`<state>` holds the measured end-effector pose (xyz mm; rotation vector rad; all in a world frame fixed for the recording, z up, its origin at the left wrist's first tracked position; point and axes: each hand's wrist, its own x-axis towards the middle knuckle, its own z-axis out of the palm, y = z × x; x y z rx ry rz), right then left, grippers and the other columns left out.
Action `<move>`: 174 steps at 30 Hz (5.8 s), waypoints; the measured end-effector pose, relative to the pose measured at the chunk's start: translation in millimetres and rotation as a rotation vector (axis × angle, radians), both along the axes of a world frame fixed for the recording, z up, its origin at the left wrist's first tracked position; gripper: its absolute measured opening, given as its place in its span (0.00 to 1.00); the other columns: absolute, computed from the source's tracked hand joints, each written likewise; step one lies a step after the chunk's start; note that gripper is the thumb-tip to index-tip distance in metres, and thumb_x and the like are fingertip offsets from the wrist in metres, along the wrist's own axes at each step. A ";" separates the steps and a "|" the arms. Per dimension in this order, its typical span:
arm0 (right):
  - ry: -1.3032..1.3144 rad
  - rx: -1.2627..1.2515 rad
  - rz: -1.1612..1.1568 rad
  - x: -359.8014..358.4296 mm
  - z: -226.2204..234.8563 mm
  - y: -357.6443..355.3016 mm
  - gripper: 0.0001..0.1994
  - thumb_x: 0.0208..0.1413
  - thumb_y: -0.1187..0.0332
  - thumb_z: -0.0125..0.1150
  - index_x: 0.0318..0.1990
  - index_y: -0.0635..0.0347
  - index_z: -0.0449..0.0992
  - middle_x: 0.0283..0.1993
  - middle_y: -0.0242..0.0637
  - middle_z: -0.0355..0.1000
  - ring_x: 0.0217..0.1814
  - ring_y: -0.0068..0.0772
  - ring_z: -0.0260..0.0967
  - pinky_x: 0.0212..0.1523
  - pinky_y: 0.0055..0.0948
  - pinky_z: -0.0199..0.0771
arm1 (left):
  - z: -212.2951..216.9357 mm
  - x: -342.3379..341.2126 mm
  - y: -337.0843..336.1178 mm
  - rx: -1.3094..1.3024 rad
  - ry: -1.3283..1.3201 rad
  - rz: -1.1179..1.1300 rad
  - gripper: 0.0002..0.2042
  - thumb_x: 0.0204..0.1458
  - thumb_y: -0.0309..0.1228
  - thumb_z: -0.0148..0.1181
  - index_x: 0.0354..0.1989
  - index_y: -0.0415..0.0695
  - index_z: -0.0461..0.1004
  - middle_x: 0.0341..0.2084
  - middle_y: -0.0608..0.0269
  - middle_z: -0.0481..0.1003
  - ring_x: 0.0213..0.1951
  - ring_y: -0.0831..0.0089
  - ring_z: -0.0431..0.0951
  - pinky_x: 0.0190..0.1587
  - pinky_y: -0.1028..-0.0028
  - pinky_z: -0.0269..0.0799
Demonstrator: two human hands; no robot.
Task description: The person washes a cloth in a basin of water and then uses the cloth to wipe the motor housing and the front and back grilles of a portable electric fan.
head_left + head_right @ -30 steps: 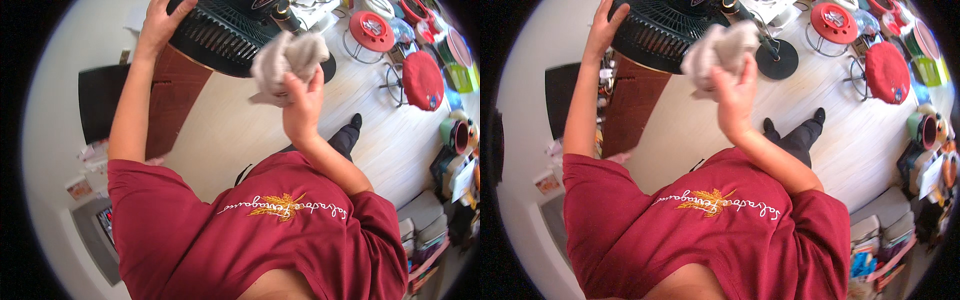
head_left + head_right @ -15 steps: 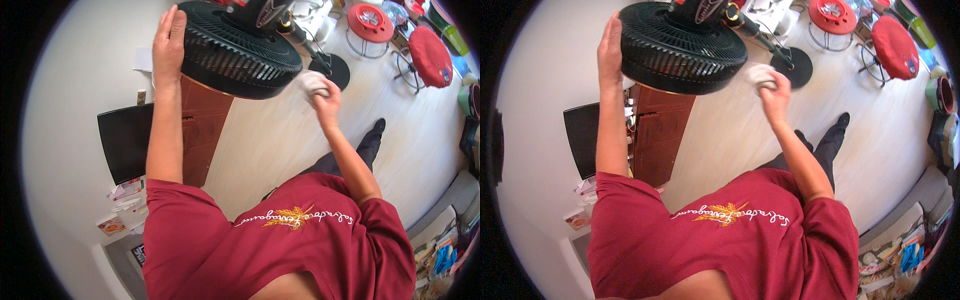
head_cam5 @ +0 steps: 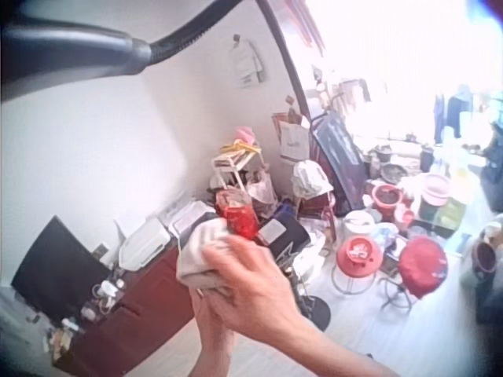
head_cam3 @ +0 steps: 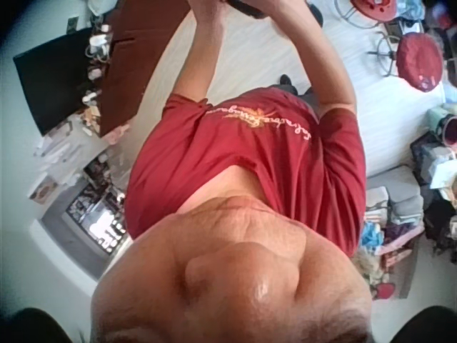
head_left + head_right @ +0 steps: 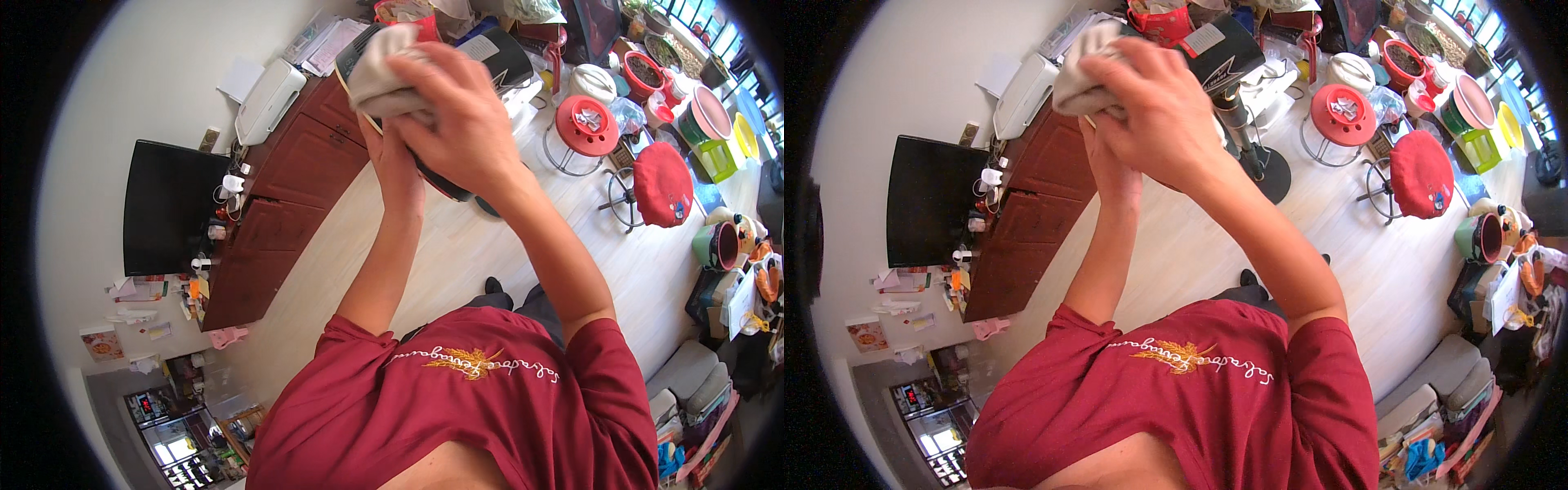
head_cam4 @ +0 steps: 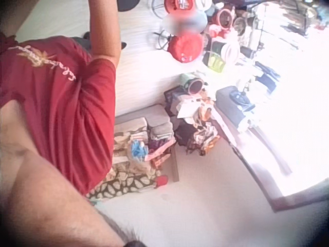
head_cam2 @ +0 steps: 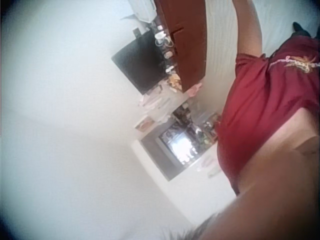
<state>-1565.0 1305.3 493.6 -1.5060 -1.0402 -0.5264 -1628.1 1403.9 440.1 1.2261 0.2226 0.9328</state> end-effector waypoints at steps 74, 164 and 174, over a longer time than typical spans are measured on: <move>-0.187 -0.286 0.088 14.2 -126.3 -74.2 0.16 0.31 0.79 0.62 0.34 0.55 0.78 0.47 0.42 0.70 0.45 0.47 0.69 0.44 0.38 0.73 | 16.9 9.1 0.0 -0.212 -0.040 0.138 0.24 0.64 0.35 0.47 0.66 0.39 0.58 0.59 0.63 0.66 0.60 0.74 0.63 0.65 0.73 0.51; 0.652 0.410 -0.364 -18.2 -118.7 -50.8 0.15 0.43 0.74 0.66 0.42 0.62 0.78 0.42 0.40 0.72 0.43 0.38 0.71 0.45 0.29 0.71 | -18.4 -26.3 -33.6 -0.090 0.064 -0.187 0.28 0.65 0.44 0.45 0.69 0.49 0.47 0.64 0.63 0.57 0.62 0.67 0.60 0.64 0.62 0.56; 0.536 0.190 -0.348 4.0 -133.0 -58.5 0.16 0.40 0.67 0.69 0.41 0.56 0.80 0.42 0.40 0.72 0.42 0.41 0.74 0.42 0.34 0.75 | -17.1 -24.4 -39.1 -0.027 0.124 -0.098 0.25 0.65 0.45 0.44 0.66 0.48 0.53 0.59 0.66 0.62 0.57 0.69 0.64 0.59 0.68 0.60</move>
